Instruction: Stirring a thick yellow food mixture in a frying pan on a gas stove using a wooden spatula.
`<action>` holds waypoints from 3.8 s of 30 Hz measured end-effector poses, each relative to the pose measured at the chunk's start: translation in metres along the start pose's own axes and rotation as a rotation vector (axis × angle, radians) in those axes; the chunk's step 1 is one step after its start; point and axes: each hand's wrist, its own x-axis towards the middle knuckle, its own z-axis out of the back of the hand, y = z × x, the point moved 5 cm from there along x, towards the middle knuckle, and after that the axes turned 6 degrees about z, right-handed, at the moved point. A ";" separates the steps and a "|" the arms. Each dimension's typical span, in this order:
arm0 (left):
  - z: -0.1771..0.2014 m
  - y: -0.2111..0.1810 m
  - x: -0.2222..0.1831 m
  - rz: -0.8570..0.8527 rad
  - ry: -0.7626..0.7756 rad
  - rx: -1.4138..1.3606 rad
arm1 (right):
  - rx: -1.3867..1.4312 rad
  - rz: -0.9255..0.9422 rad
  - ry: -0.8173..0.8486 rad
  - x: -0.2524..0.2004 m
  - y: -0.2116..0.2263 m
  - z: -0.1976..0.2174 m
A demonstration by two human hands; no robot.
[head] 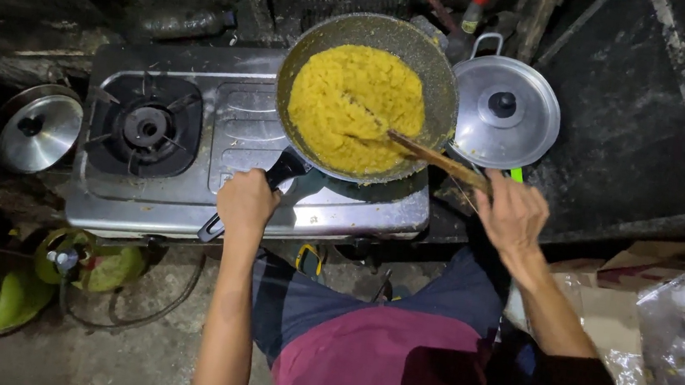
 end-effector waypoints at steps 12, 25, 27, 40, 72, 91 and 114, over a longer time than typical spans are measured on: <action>-0.019 0.005 0.009 0.002 0.055 0.104 | -0.392 0.233 0.259 0.062 -0.047 0.062; -0.028 0.008 0.015 -0.014 0.127 0.093 | -0.552 0.022 0.922 0.140 -0.059 0.066; -0.031 0.010 0.015 -0.030 0.097 0.093 | -0.473 -0.032 1.028 0.130 -0.070 0.028; -0.007 0.000 0.008 -0.005 0.079 -0.007 | -0.255 0.234 0.286 0.103 -0.102 -0.099; -0.001 -0.001 0.000 0.073 -0.009 0.027 | -0.302 0.129 0.122 0.017 -0.063 0.002; -0.007 0.000 0.005 0.064 0.011 -0.008 | -0.012 -0.147 0.416 0.003 -0.047 -0.033; -0.010 0.001 0.006 0.058 -0.006 -0.020 | -0.006 -0.158 0.497 0.001 -0.045 -0.029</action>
